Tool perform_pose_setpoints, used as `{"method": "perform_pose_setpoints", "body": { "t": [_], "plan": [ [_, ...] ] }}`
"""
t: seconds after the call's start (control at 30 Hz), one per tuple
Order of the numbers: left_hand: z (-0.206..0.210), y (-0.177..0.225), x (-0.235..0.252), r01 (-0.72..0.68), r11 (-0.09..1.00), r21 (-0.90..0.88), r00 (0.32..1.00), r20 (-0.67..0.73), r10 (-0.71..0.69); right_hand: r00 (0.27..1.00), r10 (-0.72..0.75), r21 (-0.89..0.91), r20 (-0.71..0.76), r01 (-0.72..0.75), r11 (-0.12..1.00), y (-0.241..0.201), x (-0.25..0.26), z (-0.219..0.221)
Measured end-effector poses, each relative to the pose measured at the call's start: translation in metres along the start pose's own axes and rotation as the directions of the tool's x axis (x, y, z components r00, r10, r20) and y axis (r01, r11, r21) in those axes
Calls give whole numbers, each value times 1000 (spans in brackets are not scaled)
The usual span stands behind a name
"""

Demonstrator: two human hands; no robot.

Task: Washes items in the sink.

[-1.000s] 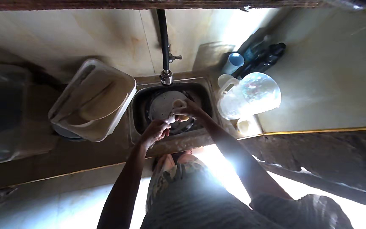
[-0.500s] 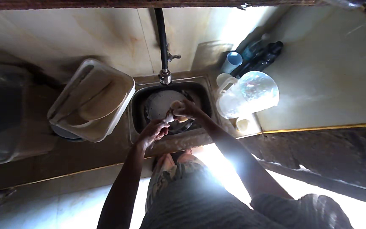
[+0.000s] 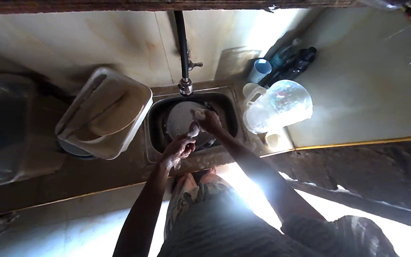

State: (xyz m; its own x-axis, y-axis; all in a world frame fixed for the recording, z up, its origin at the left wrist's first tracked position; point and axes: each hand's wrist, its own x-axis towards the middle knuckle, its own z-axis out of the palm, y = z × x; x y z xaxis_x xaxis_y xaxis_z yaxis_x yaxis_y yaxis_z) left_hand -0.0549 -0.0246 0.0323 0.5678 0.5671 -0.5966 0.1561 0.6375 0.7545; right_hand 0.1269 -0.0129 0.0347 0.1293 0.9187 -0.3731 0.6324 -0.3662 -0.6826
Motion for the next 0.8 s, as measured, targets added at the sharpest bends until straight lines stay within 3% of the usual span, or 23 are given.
{"method": "perform_pose_setpoints", "body": {
  "t": [0.1,0.17,0.23,0.33,0.37,0.43,0.5,0.53,0.57,0.7,0.8],
  "plan": [
    [9,3,1,11,1000,-28,998,-67,-13,958,-287,-29,0,287,957,-2,-8,23],
    [10,4,-3,23,998,53,999,-37,-21,994,-88,-28,59,90,996,-11,-10,21],
    [10,4,-8,26,995,92,1000,-12,-25,988,154,76,-10,-153,985,-13,-5,8],
    [16,9,-9,-31,980,197,995,-89,49,980,150,88,-129,-139,986,-19,-6,3],
    [18,9,-6,-52,931,361,984,-142,110,988,105,110,-115,-93,990,-20,-7,2],
    [17,9,0,0,663,749,966,-171,193,998,67,213,-6,-64,975,-6,-2,4],
    [18,12,1,78,432,898,962,-182,204,990,42,344,134,-86,935,8,6,4],
    [16,13,1,97,402,911,960,-192,205,982,-6,386,191,-69,920,13,9,3],
    [14,13,1,90,439,894,960,-196,201,971,-68,397,229,-29,917,18,11,3],
    [-2,2,10,-47,787,615,961,-187,204,931,-256,340,261,159,927,30,10,-3],
    [-8,-1,11,-58,910,411,973,-181,144,946,-191,-21,261,203,979,21,7,-9]
  ]
}}
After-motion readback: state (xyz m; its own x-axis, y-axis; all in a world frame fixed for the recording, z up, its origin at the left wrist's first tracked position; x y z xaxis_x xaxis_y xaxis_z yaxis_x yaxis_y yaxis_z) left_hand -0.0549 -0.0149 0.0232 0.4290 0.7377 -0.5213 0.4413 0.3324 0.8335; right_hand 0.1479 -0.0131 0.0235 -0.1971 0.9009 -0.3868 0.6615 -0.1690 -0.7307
